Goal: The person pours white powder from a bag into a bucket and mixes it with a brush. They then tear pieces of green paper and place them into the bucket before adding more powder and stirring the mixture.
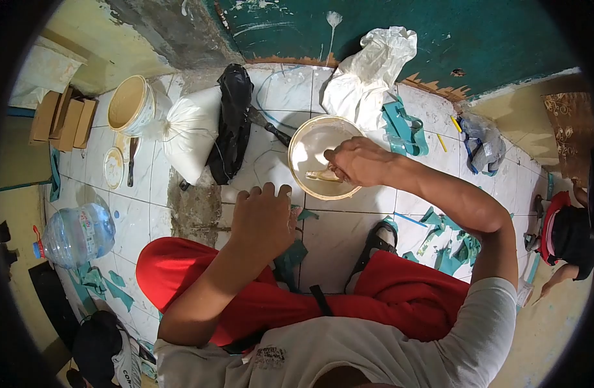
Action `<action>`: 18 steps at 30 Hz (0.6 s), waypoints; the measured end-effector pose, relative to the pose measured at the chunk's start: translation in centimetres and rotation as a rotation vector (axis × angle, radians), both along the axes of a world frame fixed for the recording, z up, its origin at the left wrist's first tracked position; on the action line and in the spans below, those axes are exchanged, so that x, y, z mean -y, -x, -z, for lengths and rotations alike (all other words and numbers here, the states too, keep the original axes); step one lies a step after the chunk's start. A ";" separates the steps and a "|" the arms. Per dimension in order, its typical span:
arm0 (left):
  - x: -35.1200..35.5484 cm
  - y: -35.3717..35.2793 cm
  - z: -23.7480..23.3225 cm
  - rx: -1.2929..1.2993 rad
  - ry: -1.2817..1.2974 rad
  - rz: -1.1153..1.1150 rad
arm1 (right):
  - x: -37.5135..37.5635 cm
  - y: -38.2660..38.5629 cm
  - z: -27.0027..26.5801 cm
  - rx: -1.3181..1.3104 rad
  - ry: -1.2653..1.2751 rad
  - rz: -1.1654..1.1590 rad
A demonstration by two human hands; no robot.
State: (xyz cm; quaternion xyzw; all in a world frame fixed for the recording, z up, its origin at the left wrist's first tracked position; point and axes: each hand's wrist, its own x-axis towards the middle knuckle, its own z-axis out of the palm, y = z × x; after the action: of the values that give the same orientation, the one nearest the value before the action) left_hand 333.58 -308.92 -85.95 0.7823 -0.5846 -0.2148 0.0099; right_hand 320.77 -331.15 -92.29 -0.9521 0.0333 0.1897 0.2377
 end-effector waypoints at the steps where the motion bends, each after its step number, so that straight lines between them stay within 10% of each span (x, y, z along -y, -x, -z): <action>1: 0.0 0.0 -0.1 0.000 -0.002 0.001 | 0.3 0.0 -0.4 0.001 0.000 0.000; 18: 0.3 0.3 0.1 0.010 0.016 0.035 | -0.6 -0.4 4.0 0.151 0.220 0.048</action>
State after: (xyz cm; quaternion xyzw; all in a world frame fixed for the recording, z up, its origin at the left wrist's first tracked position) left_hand 333.26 -309.18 -86.02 0.7730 -0.5998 -0.2064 0.0096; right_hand 321.17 -330.57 -96.27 -0.9829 0.0586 0.1069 0.1382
